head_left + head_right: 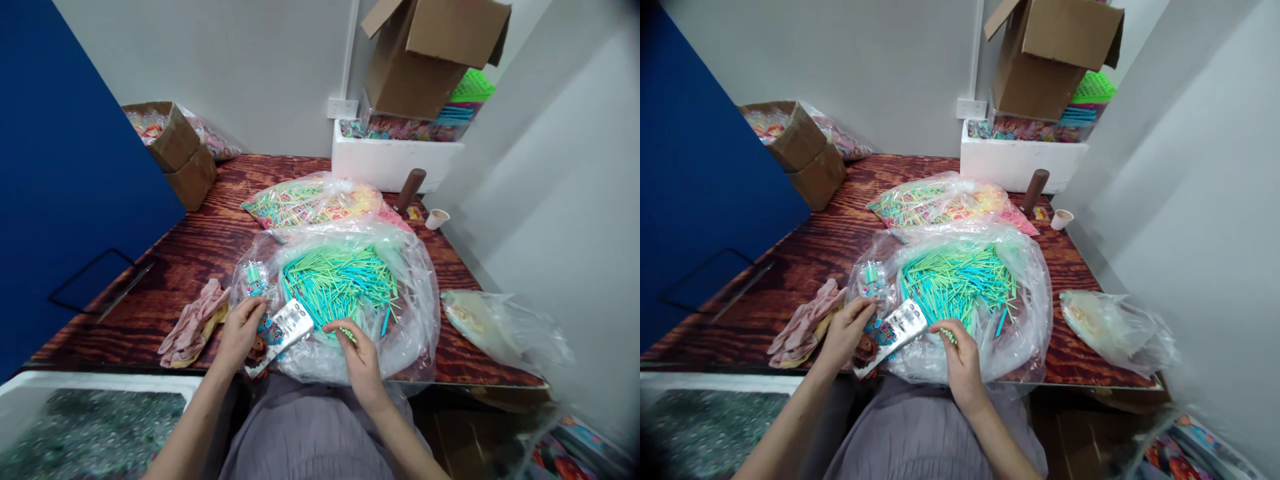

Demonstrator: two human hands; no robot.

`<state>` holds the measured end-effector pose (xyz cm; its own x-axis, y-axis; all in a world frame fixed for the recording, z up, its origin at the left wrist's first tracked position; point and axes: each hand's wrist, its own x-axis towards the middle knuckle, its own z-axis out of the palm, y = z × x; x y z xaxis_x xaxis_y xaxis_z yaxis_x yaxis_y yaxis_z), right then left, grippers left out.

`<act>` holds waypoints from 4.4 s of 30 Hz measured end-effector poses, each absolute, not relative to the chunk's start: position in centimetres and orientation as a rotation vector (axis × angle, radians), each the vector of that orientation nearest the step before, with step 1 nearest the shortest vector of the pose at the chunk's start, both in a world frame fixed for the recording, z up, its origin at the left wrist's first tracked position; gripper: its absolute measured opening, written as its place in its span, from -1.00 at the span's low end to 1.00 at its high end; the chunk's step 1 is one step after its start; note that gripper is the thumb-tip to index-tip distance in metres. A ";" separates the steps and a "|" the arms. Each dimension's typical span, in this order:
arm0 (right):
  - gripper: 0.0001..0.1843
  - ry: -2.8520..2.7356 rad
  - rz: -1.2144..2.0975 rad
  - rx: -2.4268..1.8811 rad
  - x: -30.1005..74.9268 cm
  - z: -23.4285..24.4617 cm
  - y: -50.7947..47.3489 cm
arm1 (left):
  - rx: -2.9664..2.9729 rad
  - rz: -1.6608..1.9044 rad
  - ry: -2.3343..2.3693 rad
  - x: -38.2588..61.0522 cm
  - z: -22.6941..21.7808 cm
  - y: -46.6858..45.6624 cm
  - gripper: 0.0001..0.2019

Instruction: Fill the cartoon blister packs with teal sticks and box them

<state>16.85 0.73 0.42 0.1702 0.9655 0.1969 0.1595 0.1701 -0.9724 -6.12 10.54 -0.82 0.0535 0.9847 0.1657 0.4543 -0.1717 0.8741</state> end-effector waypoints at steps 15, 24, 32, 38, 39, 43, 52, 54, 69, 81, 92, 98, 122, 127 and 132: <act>-0.79 -1.200 0.950 -1.226 16.7 0.7 1.0 | 0.727 1.278 1.280 -5.9 -0.5 8.5 -0.58; -0.79 -1.164 0.999 -1.248 16.5 0.4 1.2 | 0.669 1.316 1.242 -6.2 -0.9 8.8 -0.58; -0.68 -0.983 1.116 -1.372 20.6 -1.8 3.7 | 0.582 1.326 1.221 -6.9 -0.7 8.3 -0.60; -0.75 -1.386 1.008 -1.727 21.5 -2.9 7.2 | 0.547 1.321 1.212 -7.0 -1.1 7.9 -0.59; -0.77 -1.470 0.943 -1.792 21.4 -3.1 7.7 | 0.538 1.318 1.215 -7.0 -1.1 7.8 -0.59; -0.80 -1.680 0.726 -1.928 21.0 -3.3 8.5 | 0.529 1.322 1.231 -7.4 -1.1 7.6 -0.58; -0.84 -1.976 0.549 -2.232 21.7 -2.5 4.2 | 0.553 1.265 1.239 -7.8 -1.3 7.0 -0.59; -0.86 -1.920 0.587 -2.208 21.6 -2.3 3.8 | 0.558 1.266 1.219 -7.5 -1.1 6.9 -0.60; -0.76 -1.272 1.135 -1.279 19.2 1.0 0.7 | 0.564 1.257 1.240 -6.5 -0.5 6.5 -0.61; -0.77 -1.234 1.170 -1.281 18.9 0.9 0.4 | 0.526 1.221 1.204 -6.4 -0.7 6.4 -0.62; -0.77 -1.240 1.179 -1.286 18.7 0.7 0.5 | 0.459 1.218 1.222 -6.0 -0.3 6.1 -0.59; -0.77 -1.234 1.184 -1.283 18.2 0.4 0.2 | 0.444 1.215 1.219 -6.1 -0.5 5.9 -0.59; -0.65 -2.413 0.196 -1.905 21.8 -2.7 3.7 | 0.811 1.165 1.264 -4.3 -0.4 5.6 -0.69; -0.71 -2.431 0.074 -1.887 22.2 -3.1 4.6 | 1.073 1.106 1.263 -3.6 -0.3 5.1 -0.75; -0.83 -1.689 0.572 -1.795 23.6 -2.0 5.3 | 1.222 1.037 1.220 -3.5 -0.2 4.6 -0.75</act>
<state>23.64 5.27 -2.01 0.0970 0.9911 0.0915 0.7315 -0.0086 -0.6818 -3.52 4.61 -0.19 0.0971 0.9902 -0.1004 0.0598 0.0949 0.9937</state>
